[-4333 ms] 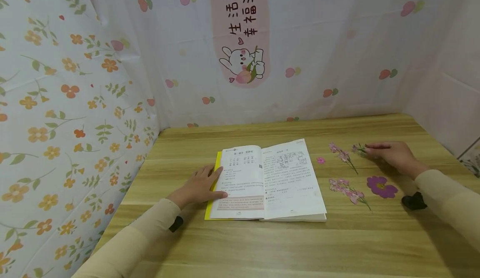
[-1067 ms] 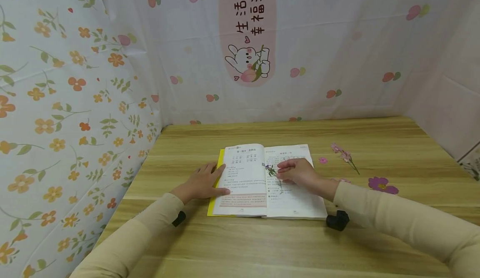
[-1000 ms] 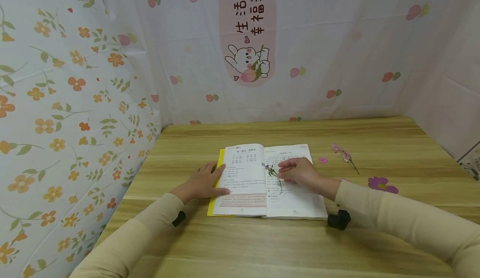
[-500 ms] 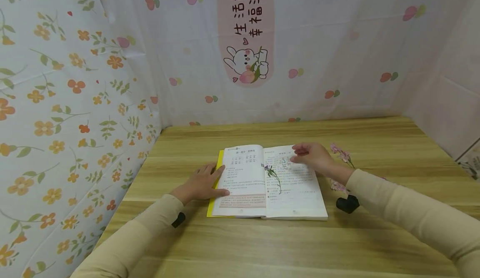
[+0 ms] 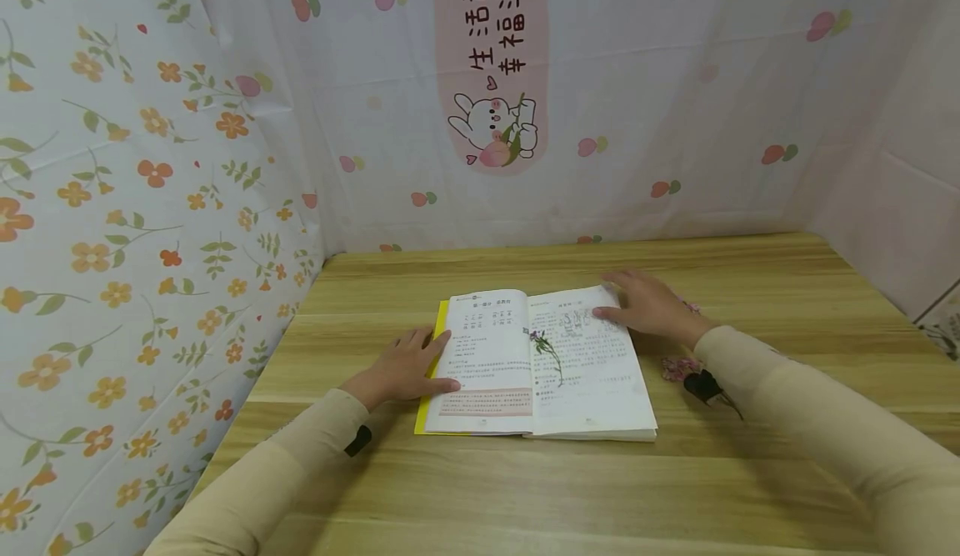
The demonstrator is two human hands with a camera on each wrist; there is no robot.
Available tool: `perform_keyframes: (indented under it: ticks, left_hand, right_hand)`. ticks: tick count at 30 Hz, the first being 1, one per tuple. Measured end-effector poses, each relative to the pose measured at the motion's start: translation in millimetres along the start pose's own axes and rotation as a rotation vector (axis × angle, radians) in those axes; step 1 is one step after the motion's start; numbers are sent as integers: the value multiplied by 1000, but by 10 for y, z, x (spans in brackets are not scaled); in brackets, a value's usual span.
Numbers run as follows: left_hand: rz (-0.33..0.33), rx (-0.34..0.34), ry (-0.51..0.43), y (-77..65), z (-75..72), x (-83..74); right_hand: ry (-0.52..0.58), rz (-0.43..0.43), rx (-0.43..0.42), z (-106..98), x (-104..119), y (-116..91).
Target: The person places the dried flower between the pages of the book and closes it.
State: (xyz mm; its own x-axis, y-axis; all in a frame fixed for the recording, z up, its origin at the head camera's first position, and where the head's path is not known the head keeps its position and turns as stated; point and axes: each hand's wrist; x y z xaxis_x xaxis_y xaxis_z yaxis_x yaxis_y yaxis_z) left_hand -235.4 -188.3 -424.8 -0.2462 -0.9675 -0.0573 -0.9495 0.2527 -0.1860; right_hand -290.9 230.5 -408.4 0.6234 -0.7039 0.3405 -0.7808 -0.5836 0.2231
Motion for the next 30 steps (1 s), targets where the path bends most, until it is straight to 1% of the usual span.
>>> perform_keyframes:
  ticks: [4, 6, 8, 12, 21, 24, 27, 30]
  left_hand:
    - [5, 0, 5, 1, 2, 5]
    - [8, -3, 11, 5, 11, 10]
    - [12, -9, 19, 8, 20, 11]
    - [15, -21, 43, 9, 25, 8]
    - [38, -53, 86, -12, -6, -4]
    - [42, -56, 93, -13, -1, -5]
    - [45, -60, 95, -10, 6, -7]
    - [44, -61, 97, -10, 11, -8]
  right_hand:
    - [-85, -68, 60, 51, -63, 8]
    - [-120, -91, 105, 80, -98, 6]
    - [-133, -101, 143, 105, -127, 5]
    - [-148, -113, 187, 155, -171, -2]
    - [-177, -114, 188, 164, -165, -6]
    - [-189, -123, 160, 176, -166, -8]
    - [-201, -140, 109, 186, -170, -13]
    - [-164, -141, 59, 173, -149, -3]
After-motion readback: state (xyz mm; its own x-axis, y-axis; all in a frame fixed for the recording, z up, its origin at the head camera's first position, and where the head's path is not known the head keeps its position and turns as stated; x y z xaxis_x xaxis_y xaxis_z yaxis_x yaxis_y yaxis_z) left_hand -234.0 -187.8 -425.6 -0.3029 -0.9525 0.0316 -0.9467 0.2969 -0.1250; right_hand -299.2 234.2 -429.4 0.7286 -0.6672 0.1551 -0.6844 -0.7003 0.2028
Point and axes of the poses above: each hand's wrist, its own y-axis towards the middle knuckle, its own z-axis out of the palm, x = y × z, and after that the axes turned 14 degrees about -z, right-handed
